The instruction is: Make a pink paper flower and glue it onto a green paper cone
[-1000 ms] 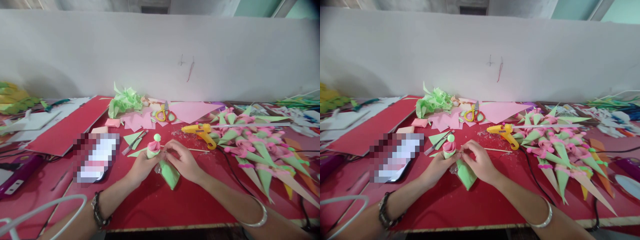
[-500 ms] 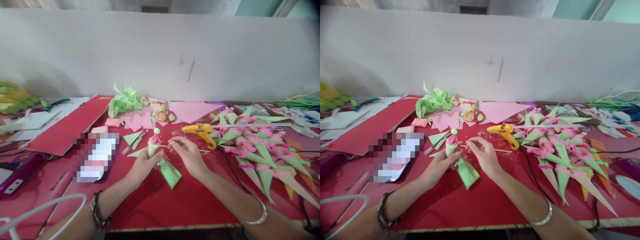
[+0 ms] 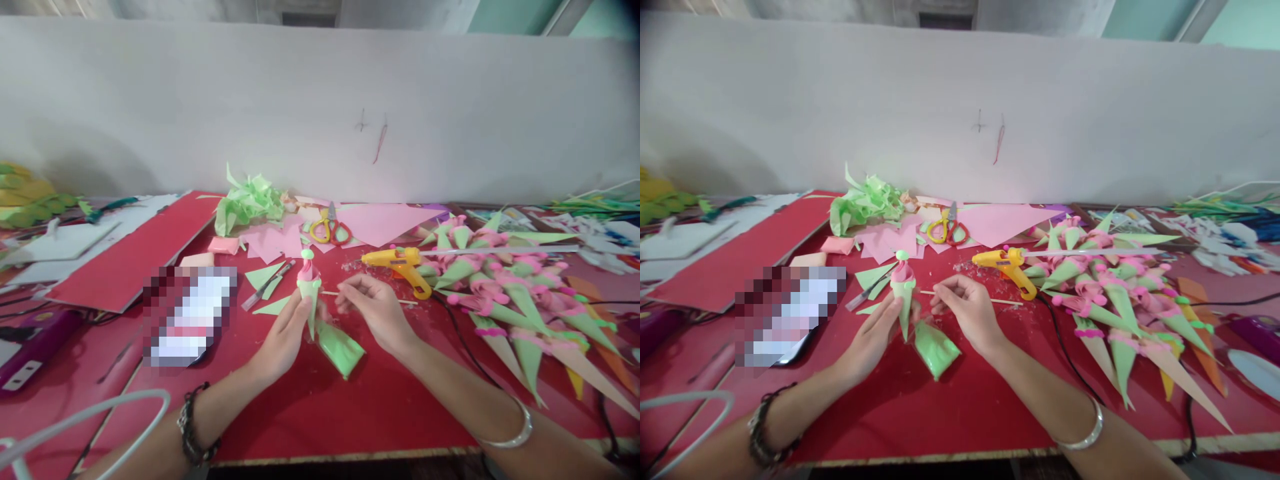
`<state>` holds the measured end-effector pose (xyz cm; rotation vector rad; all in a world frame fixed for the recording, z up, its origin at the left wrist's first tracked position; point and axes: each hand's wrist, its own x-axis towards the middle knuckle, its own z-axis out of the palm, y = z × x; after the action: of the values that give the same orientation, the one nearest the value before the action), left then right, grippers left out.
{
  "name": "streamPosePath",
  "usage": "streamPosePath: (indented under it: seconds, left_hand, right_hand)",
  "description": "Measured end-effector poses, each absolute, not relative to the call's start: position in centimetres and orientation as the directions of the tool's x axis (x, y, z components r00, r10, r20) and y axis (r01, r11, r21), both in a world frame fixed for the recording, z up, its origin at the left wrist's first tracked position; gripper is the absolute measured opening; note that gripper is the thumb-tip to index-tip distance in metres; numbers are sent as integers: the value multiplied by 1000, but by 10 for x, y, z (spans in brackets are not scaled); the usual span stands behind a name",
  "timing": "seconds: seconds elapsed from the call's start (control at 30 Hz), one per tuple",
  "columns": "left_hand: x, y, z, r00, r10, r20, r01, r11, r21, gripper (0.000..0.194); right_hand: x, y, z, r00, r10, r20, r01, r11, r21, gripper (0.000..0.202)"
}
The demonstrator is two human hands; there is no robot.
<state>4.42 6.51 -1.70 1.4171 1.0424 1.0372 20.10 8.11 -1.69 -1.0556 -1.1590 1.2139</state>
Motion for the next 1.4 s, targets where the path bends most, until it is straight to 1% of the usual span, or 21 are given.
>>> streamPosePath:
  seconds: [0.1, 0.17, 0.23, 0.3, 0.37, 0.43, 0.5, 0.6, 0.7, 0.8, 0.87, 0.93, 1.0, 1.07, 1.13, 1.23, 1.4]
  left_hand:
    - [44, 66, -14, 281, 956, 81, -13, -80, 997, 22]
    - [45, 68, -14, 287, 955, 74, -19, -72, 997, 21]
    - [46, 69, -15, 260, 963, 66, 22, -74, 997, 19]
    - [48, 69, -17, 221, 973, 65, 76, -84, 994, 15]
    - [49, 68, -18, 217, 974, 61, 104, -85, 991, 13]
    - [49, 67, -18, 241, 969, 50, 109, -78, 991, 15]
    - [49, 67, -17, 252, 966, 48, 124, -81, 989, 17]
    - [47, 67, -15, 240, 968, 77, 159, -117, 980, 21]
    - [46, 67, -14, 266, 957, 112, 141, -154, 978, 20]
    - [45, 66, -16, 314, 945, 96, 111, -136, 984, 19]
    - [45, 65, -17, 326, 943, 71, 138, -121, 983, 20]
    - [45, 64, -18, 323, 943, 78, 202, -150, 968, 20]
    - [45, 63, -19, 332, 936, 118, 268, -214, 939, 19]
    - [45, 62, -18, 348, 925, 150, 308, -264, 914, 19]
    - [45, 61, -18, 356, 922, 155, 329, -279, 902, 20]
    - [45, 61, -18, 349, 924, 154, 350, -281, 893, 26]
    - [44, 61, -19, 355, 927, 121, 374, -259, 891, 31]
  right_hand:
    - [203, 82, -17, 43, 990, 136, -39, 138, -990, 7]
    - [203, 83, -18, 46, 989, 139, -20, 140, -990, 7]
    - [203, 84, -20, 34, 994, 105, -73, 107, -992, 12]
    - [202, 85, -21, 10, 998, 67, -168, 68, -984, 15]
    - [202, 85, -21, -10, 999, 53, -243, 49, -969, 15]
    - [201, 83, -20, -22, 998, 55, -272, 47, -961, 12]
    - [201, 82, -18, -34, 997, 67, -263, 56, -963, 8]
    - [201, 81, -17, -52, 996, 78, -226, 65, -972, 9]
    - [201, 82, -18, -39, 997, 68, -187, 59, -980, 8]
    - [201, 82, -18, -36, 998, 57, -167, 50, -985, 12]
    - [201, 82, -18, -38, 997, 59, -183, 51, -982, 12]
    - [201, 79, -16, -44, 994, 100, -201, 90, -976, 9]
    - [200, 76, -12, -87, 980, 179, -199, 159, -967, 6]
    - [200, 72, -9, -150, 953, 263, -172, 237, -956, 5]
    - [199, 70, -6, -187, 932, 312, -134, 290, -947, 5]
    - [199, 69, -6, -193, 916, 351, -84, 341, -936, 7]
    - [200, 70, -8, -265, 883, 388, 3, 403, -915, 3]
